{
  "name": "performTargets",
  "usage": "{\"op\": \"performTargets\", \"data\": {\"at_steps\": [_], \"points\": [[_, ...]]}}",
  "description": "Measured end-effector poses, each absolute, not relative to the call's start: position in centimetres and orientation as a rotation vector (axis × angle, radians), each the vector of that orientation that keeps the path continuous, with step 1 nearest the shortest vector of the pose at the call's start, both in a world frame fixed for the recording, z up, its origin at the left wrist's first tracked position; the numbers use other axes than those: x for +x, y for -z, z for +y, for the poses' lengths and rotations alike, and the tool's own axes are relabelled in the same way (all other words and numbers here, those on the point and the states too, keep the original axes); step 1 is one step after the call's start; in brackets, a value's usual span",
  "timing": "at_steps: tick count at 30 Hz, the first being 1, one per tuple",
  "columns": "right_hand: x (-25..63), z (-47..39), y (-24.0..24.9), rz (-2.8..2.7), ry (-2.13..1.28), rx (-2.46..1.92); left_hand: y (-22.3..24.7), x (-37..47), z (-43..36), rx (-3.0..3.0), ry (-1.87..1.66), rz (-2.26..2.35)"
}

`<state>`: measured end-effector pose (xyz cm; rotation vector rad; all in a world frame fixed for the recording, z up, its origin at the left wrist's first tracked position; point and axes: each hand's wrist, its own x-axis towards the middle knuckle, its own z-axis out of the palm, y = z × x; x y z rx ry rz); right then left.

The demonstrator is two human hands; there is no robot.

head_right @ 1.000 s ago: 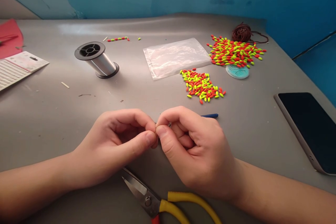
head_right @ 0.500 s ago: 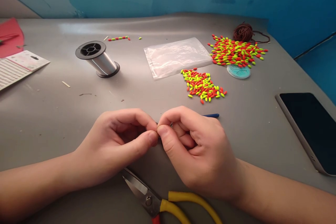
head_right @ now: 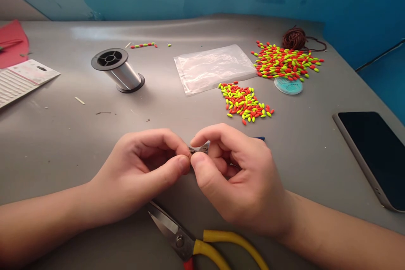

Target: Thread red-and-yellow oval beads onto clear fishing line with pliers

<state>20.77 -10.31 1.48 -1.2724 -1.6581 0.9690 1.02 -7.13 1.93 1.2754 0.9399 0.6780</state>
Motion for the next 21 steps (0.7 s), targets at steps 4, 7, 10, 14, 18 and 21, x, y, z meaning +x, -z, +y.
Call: {"op": "performTargets", "data": {"at_steps": [4,7,10,14,18,21], "points": [[20.67,-10.13,-1.52,-1.645,-0.955,-1.290,-2.00,0.96,-7.16,1.290,-0.680,0.932],[20.55,-9.98,-1.54,-1.647,-0.937,-1.286,-2.02,0.92,-7.19,1.295,-0.672,0.940],[20.51,-9.99,-1.59,-1.648,-0.952,-1.277,-1.96,0.92,-7.17,1.305,-0.670,0.943],[20.58,-10.12,-1.63,-1.667,-0.960,-1.272,-1.87,0.95,-7.12,1.312,-0.659,0.946],[20.64,-10.17,-1.49,-1.688,-0.959,-1.269,-1.90,0.93,-7.19,1.317,-0.655,0.944],[20.66,-10.14,-1.37,-1.695,-0.948,-1.276,-1.88,0.89,-7.24,1.326,-0.656,0.941]]}}
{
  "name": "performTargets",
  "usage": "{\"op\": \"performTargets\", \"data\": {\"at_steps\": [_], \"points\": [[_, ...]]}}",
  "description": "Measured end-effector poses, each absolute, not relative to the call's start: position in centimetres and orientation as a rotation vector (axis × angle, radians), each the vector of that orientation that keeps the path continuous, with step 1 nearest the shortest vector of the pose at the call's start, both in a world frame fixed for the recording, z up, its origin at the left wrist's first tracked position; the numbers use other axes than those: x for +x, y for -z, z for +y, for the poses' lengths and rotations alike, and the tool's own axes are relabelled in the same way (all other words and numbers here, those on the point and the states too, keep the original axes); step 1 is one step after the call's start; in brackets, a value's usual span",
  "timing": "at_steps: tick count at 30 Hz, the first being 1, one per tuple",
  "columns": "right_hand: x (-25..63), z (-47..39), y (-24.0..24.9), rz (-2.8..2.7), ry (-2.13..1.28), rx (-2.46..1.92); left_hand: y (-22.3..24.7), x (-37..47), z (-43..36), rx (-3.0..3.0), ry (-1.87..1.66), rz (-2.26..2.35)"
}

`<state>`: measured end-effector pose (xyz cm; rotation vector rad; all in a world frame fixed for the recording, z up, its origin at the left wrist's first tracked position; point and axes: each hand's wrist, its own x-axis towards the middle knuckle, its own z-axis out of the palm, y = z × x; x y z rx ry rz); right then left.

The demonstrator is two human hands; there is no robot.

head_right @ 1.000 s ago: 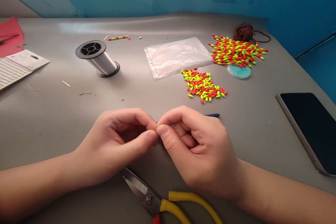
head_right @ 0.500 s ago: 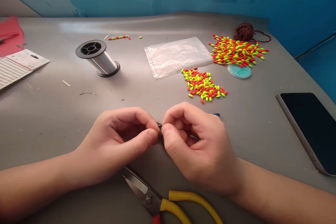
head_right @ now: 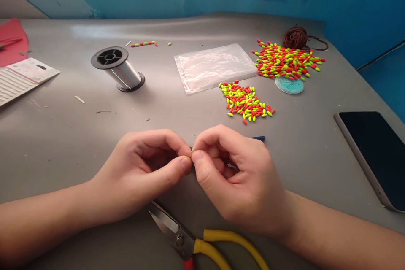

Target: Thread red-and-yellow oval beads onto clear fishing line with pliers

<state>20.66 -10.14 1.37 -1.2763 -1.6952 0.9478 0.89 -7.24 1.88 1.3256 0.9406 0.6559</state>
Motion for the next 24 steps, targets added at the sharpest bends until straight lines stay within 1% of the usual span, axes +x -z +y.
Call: {"op": "performTargets", "data": {"at_steps": [11,16,24], "points": [[20.63,-9.59,-1.73,-1.783,-0.936,-1.173,-1.85,1.08,-7.21,1.380,-0.631,0.960],[20.88,-9.37,-1.38,-1.799,-0.883,-1.072,-1.87,1.23,-7.36,1.447,-0.629,0.950],[21.18,-9.90,-1.85,-1.758,-0.795,-1.050,-1.96,1.44,-7.39,1.486,-0.643,0.947]]}}
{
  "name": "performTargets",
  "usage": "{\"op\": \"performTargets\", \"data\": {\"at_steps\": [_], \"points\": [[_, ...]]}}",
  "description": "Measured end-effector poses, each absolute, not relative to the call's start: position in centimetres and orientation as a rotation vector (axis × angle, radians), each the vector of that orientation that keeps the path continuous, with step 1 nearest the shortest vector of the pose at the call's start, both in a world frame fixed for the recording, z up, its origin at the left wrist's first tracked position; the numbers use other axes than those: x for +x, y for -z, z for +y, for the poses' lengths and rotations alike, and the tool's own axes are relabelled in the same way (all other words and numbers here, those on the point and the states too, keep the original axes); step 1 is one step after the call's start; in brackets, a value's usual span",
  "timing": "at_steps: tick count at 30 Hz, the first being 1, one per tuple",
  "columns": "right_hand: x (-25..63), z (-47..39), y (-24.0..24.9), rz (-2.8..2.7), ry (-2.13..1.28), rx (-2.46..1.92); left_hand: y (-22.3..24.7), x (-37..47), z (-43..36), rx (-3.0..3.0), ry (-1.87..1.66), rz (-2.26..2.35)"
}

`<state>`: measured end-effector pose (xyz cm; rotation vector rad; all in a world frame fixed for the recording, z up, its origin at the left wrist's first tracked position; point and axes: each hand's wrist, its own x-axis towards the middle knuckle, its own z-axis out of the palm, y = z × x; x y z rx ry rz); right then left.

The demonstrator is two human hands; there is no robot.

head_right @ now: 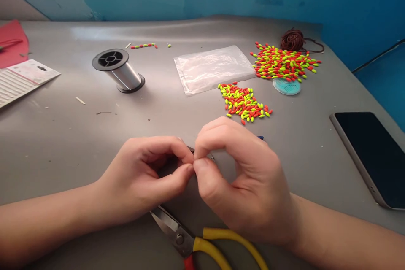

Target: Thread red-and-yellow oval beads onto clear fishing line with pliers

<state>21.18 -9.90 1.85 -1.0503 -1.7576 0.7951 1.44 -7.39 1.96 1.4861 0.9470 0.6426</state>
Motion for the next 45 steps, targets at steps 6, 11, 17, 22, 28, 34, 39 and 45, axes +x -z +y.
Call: {"op": "performTargets", "data": {"at_steps": [6,11,17,22,28,34,39,45], "points": [[21.1,-10.0,-1.9,-1.625,-0.790,-1.100,-2.0,1.5,-7.2,1.415,-0.627,0.949],[21.2,-9.8,-1.5,-1.636,-0.895,-1.168,-1.8,1.2,-7.0,1.343,-0.632,0.949],[21.0,-9.1,-1.4,-1.724,-0.857,-1.132,-1.6,1.1,-7.1,1.312,-0.658,0.945],[20.8,-9.0,-1.4,-1.784,-0.873,-1.007,-1.5,1.2,-7.2,1.328,-0.676,0.936],[20.9,-9.2,-1.7,-1.806,-0.847,-0.955,-1.5,1.2,-7.2,1.356,-0.674,0.929],[21.0,-9.5,-1.7,-1.726,-0.823,-1.015,-1.5,1.3,-7.3,1.361,-0.671,0.931],[21.2,-9.3,-1.7,-1.720,-0.850,-1.145,-1.5,1.2,-7.2,1.326,-0.677,0.947],[21.0,-9.0,-1.6,-1.747,-0.904,-1.145,-1.6,1.2,-7.1,1.304,-0.700,0.949]]}}
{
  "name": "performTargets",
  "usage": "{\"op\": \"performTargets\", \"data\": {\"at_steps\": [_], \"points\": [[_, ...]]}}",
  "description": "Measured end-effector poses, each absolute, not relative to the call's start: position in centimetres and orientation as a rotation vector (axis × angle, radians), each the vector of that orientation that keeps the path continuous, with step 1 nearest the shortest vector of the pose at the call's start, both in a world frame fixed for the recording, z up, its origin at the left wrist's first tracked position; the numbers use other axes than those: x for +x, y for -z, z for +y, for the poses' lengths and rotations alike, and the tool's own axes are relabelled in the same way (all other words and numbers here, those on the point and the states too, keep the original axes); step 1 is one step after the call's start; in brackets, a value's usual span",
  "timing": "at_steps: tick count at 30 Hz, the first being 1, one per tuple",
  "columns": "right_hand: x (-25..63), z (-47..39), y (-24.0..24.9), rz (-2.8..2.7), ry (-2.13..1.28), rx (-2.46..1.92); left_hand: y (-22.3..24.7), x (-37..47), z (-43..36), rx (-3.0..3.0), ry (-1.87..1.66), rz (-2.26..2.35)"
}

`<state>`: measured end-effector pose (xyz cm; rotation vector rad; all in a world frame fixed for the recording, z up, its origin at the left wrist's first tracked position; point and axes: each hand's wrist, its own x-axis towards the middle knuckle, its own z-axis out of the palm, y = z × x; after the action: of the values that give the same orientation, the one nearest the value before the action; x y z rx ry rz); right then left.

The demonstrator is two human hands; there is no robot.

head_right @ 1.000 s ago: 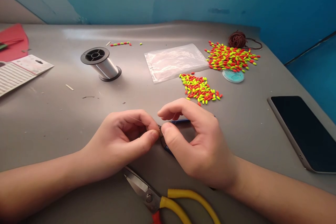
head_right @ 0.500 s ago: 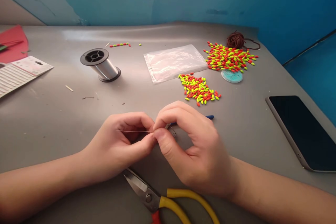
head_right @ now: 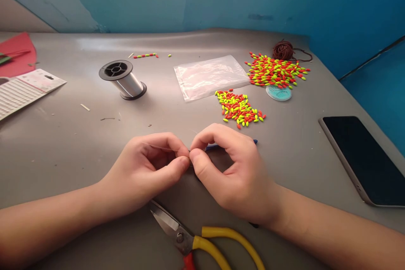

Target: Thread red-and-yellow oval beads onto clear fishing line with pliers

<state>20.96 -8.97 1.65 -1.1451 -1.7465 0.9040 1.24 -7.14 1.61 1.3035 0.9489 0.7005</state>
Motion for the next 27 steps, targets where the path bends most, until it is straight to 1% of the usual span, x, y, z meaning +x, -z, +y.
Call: {"op": "performTargets", "data": {"at_steps": [4,7,10,15,19,27], "points": [[20.9,-9.1,-1.9,-1.696,-1.005,-1.175,-1.7,1.1,-7.3,1.339,-0.747,0.949],[21.1,-9.2,-2.0,-1.489,-1.276,-1.195,-1.7,0.7,-7.4,1.426,-0.848,0.922],[21.2,-9.0,-2.0,-1.201,-1.552,-1.113,-1.4,0.4,-7.4,1.609,-1.034,0.827],[20.7,-9.1,-2.1,-0.907,-1.853,-0.986,-0.7,0.8,-7.2,1.833,-1.288,0.636],[20.3,-9.5,-2.2,-0.887,-1.896,-0.960,-0.7,0.9,-7.2,1.918,-1.311,0.636],[20.6,-9.7,-1.9,-1.048,-1.851,-0.987,-0.7,0.6,-7.5,1.844,-1.248,0.775]]}}
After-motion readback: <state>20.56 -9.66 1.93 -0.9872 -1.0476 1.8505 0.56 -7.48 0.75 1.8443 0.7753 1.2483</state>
